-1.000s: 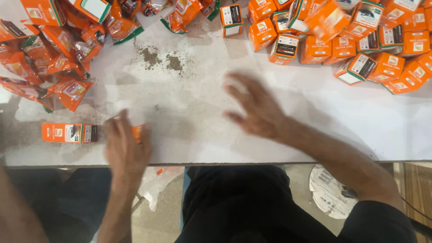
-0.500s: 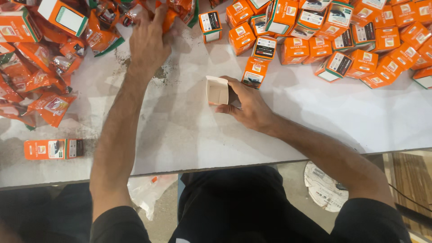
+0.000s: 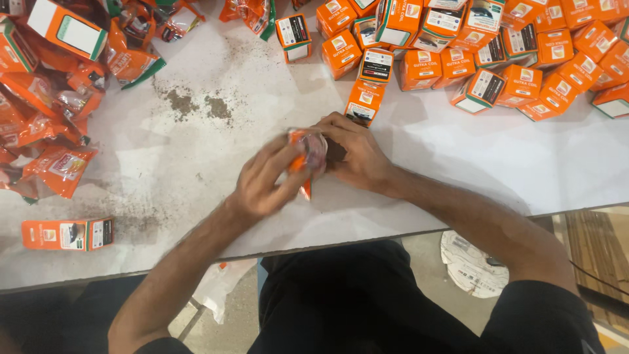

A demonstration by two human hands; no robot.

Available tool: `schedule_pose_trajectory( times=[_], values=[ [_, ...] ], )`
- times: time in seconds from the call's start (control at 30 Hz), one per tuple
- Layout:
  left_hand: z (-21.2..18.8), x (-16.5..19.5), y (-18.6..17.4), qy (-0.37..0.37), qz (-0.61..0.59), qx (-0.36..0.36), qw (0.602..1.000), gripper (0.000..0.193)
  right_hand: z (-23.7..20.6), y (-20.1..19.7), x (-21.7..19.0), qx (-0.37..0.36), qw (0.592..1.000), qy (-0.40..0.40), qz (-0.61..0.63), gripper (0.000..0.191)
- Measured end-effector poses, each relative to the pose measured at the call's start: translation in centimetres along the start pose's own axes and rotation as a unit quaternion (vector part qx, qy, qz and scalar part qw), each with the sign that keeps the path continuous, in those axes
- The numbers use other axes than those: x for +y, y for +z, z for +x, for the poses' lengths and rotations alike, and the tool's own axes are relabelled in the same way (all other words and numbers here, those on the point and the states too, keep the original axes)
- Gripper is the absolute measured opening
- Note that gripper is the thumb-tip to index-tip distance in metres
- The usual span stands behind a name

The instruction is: The person sits at a table covered with piles of small orange product boxes and plastic pouches. They repeatedly pick up a box, open a plastic pouch, insert the box into it, and place the packed pouch onto a pile, working through the items one at a time by hand.

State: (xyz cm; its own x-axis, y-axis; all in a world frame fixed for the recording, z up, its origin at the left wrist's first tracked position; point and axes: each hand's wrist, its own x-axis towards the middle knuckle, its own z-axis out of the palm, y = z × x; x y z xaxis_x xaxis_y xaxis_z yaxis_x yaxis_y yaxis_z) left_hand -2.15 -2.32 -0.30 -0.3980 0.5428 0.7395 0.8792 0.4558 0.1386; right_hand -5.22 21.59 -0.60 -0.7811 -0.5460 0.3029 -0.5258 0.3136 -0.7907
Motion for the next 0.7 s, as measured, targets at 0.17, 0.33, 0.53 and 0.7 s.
schedule_pose_trajectory(
  times=[0.17,0.33,0.53,0.7],
  values=[
    [1.0,0.6,0.9,-0.112,0.046,-0.057,0.991,0.041,-0.1,-0.1,0.2,0.011,1.000,0.018,-0.019,0.064],
    [2.6,2.2,1.5,-0.243,0.019,-0.004,0.970,0.023,-0.1,0.4,-0.3,0.028,0.998,-0.026,-0.051,0.067],
    [2.4,0.6,2.8,-0.435,-0.167,-0.012,0.885,0.027,-0.5,0.4,-0.1,0.018,0.998,0.016,-0.059,0.070],
    [2.1,-1.1,3.3,-0.566,-0.300,-0.080,0.764,0.022,-1.0,1.2,0.2,0.077,0.997,0.019,-0.001,0.064]
  ],
)
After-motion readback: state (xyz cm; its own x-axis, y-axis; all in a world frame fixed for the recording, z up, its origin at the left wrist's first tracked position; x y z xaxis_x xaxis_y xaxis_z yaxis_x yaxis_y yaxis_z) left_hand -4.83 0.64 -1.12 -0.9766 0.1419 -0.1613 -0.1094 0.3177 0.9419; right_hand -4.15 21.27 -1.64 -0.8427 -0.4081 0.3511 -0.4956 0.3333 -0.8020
